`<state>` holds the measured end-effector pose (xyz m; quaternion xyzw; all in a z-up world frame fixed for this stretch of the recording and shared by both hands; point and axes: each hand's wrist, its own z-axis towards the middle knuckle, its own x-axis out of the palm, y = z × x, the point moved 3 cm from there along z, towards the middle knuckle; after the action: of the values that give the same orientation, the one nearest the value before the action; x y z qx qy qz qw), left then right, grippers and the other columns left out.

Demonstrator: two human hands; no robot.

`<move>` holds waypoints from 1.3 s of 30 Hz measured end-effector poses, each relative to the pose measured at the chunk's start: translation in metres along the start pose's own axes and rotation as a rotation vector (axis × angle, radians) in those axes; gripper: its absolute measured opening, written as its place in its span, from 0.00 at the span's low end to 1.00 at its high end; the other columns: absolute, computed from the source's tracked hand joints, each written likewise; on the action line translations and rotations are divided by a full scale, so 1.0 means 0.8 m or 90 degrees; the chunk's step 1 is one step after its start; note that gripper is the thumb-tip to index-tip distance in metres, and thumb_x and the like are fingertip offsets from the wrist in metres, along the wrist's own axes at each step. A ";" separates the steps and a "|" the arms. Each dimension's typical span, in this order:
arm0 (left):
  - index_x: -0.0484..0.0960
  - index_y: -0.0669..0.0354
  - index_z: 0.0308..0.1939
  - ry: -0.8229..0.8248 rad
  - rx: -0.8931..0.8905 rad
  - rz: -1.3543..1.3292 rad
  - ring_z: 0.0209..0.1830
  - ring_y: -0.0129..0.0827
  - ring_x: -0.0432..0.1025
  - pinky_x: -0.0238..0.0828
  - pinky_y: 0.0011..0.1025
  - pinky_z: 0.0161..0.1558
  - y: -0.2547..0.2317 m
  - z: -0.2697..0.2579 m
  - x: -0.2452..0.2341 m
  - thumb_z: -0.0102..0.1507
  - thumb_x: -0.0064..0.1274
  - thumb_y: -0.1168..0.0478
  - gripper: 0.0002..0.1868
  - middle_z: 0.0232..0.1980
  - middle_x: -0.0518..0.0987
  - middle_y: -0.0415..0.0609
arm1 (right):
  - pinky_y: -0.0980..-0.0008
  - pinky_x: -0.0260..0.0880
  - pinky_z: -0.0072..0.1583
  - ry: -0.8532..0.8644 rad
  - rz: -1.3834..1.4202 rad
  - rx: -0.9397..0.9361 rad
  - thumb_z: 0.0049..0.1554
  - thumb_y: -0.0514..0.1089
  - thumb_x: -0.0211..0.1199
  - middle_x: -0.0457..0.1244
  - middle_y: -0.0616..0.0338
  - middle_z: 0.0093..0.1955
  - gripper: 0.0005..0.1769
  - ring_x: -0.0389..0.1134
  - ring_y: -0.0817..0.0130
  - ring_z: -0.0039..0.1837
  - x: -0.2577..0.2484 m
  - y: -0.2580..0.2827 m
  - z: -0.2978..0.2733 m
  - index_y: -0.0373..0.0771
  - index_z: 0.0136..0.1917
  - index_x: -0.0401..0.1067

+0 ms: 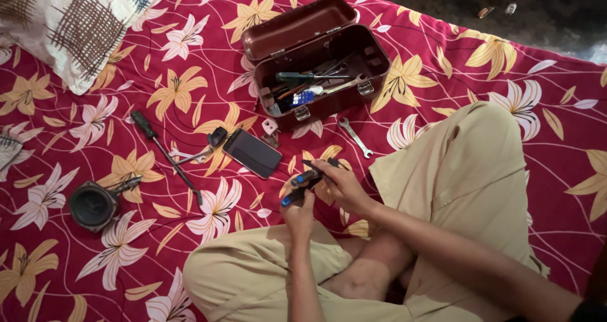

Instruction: The person sits on a bed and uses pliers to strip the insulation from a black wire. They repeatedly reposition the wire and use the pliers to cut and pull away the outer sheath, exposing the inner conductors.

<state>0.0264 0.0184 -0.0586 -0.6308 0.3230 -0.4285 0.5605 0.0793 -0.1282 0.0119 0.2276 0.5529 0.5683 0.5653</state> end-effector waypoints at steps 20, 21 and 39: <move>0.79 0.70 0.56 0.024 0.044 0.048 0.48 0.28 0.77 0.76 0.28 0.51 -0.004 -0.002 -0.006 0.61 0.57 0.75 0.18 0.50 0.82 0.49 | 0.57 0.70 0.61 0.195 -0.040 -0.021 0.58 0.35 0.62 0.68 0.48 0.57 0.24 0.71 0.50 0.60 -0.018 -0.018 0.015 0.37 0.67 0.67; 0.79 0.70 0.55 0.029 0.054 0.044 0.49 0.28 0.77 0.76 0.28 0.52 -0.012 -0.003 -0.005 0.62 0.57 0.75 0.17 0.51 0.82 0.49 | 0.58 0.72 0.60 0.200 -0.040 0.000 0.57 0.34 0.63 0.68 0.49 0.56 0.24 0.72 0.51 0.59 -0.019 -0.019 0.013 0.38 0.67 0.67; 0.72 0.73 0.64 -0.119 -0.165 -0.256 0.51 0.31 0.76 0.73 0.25 0.49 0.064 0.019 -0.031 0.70 0.45 0.68 0.19 0.60 0.81 0.56 | 0.62 0.71 0.65 0.193 -0.308 -0.211 0.55 0.33 0.60 0.66 0.48 0.67 0.23 0.67 0.55 0.70 0.001 -0.038 -0.002 0.38 0.64 0.73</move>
<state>0.0334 0.0384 -0.1131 -0.7857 0.1900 -0.4264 0.4058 0.0893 -0.1358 -0.0161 -0.0927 0.5686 0.5273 0.6245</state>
